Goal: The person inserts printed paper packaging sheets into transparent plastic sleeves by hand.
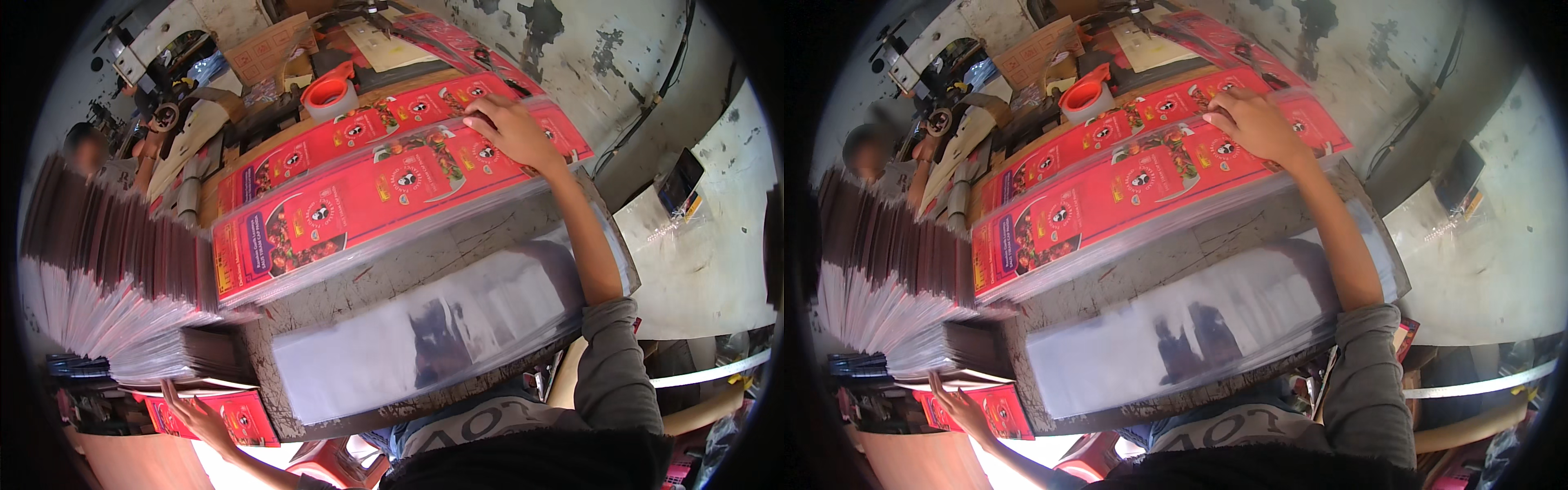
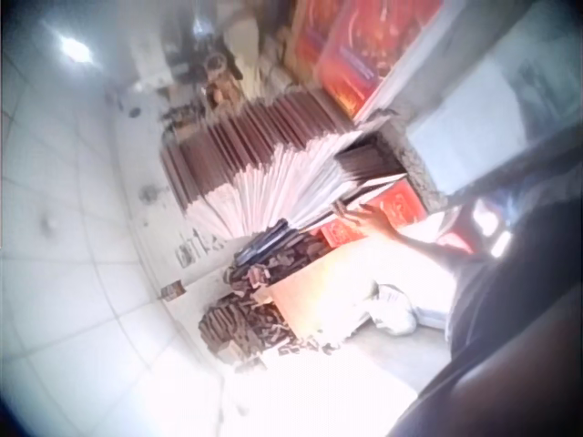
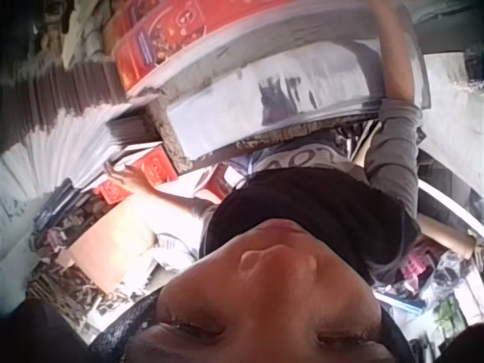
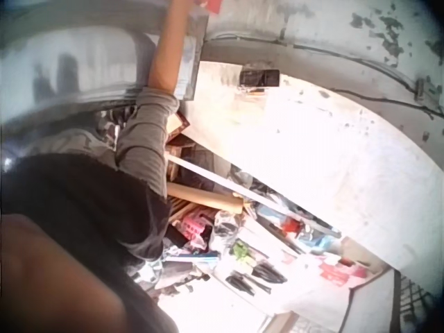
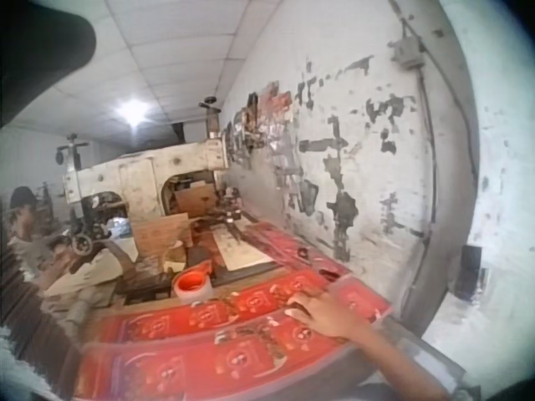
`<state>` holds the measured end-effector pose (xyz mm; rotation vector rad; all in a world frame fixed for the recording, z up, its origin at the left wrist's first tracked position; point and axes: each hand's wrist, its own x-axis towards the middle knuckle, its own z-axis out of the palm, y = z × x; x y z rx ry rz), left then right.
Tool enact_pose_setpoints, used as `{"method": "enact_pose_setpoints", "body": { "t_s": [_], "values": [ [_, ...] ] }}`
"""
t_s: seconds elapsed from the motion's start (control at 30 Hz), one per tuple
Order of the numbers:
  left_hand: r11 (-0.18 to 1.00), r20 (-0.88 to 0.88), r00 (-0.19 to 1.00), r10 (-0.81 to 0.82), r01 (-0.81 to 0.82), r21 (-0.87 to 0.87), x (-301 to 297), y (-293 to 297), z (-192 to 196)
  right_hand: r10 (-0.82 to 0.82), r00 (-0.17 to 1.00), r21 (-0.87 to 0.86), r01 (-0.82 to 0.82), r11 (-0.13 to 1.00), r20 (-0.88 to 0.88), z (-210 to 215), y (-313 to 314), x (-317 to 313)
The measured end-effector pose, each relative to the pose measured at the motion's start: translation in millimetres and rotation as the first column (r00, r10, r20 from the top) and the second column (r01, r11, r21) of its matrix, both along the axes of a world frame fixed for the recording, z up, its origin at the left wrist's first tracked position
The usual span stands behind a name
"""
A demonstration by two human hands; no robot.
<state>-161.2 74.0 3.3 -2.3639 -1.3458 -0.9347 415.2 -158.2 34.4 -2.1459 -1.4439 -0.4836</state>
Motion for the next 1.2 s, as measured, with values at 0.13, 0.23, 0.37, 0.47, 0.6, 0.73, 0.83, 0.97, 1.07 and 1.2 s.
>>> {"method": "enact_pose_setpoints", "body": {
  "t_s": [0.13,0.23,0.37,0.47,0.6,0.73,0.83,0.97,1.07,1.2],
  "values": [
    [0.997,-0.079,0.997,0.006,0.001,0.084,-35,12,-2,0.002,1.0,0.007,-0.002,1.0,0.016,-1,0,0],
    [0.987,-0.19,0.968,0.162,-0.163,0.008,-35,10,9,-0.006,1.0,-0.007,0.006,1.0,0.009,-1,-1,0],
    [0.996,-0.199,0.979,0.054,-0.038,0.08,-34,18,10,0.001,1.0,0.011,-0.001,1.0,-0.002,-3,1,1],
    [0.996,-0.061,0.995,-0.081,0.078,-0.043,-34,21,10,0.001,1.0,-0.003,-0.001,1.0,-0.011,-1,0,-1],
    [0.998,-0.068,0.997,-0.03,0.026,-0.062,-35,21,13,0.01,1.0,-0.005,-0.01,1.0,0.0,-1,0,0],
    [0.995,-0.079,0.997,-0.001,-0.006,-0.097,-54,26,12,0.004,1.0,-0.006,-0.004,1.0,-0.006,-1,1,-1],
    [0.995,0.005,0.998,0.062,-0.062,-0.076,-68,7,-4,0.0,1.0,-0.003,0.0,1.0,-0.024,-1,1,0],
    [0.939,0.612,0.731,0.302,-0.115,-0.325,-81,-15,-21,0.026,0.999,0.004,-0.026,1.0,-0.033,-2,2,2],
    [0.932,0.609,0.761,0.222,0.017,-0.362,-71,-26,-32,0.032,0.999,-0.006,-0.033,0.999,-0.038,0,0,1],
    [0.966,0.161,0.983,0.084,-0.041,-0.255,-88,-27,-42,0.05,0.998,0.0,-0.05,0.999,-0.031,2,1,1]
  ]
}}
